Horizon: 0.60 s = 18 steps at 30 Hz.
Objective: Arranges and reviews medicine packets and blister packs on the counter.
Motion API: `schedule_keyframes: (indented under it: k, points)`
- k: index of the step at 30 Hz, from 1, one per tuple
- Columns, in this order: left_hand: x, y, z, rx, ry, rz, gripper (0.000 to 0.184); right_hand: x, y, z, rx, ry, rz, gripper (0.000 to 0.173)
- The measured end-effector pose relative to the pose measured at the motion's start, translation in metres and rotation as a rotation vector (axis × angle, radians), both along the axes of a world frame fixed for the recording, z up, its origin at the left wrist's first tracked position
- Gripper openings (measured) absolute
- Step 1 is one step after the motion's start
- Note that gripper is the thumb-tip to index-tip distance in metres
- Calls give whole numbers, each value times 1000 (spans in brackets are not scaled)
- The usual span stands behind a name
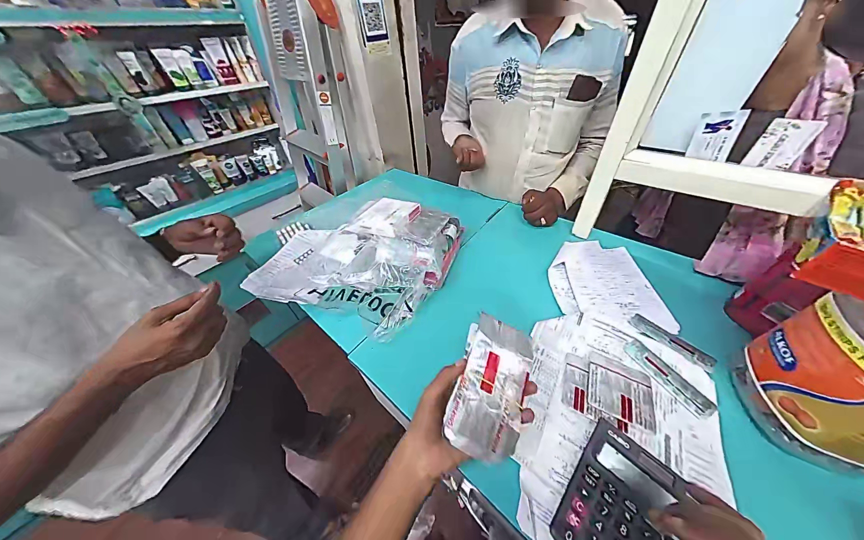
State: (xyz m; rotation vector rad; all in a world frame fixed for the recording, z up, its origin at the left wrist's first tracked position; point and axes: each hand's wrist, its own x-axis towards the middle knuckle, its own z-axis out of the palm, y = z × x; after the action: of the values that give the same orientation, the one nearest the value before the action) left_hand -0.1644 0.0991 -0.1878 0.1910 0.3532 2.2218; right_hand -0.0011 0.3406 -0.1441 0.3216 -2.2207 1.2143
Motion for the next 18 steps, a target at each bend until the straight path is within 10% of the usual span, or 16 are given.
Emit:
schedule_keyframes:
  k: [7,18]
  points:
    - [15,12,15,-178,-1,-39,34,-47,-57,13,411,-33,-165,19]
    - [11,3,32,-618,448,80,69,-68,-65,-8,403,67,-284,21]
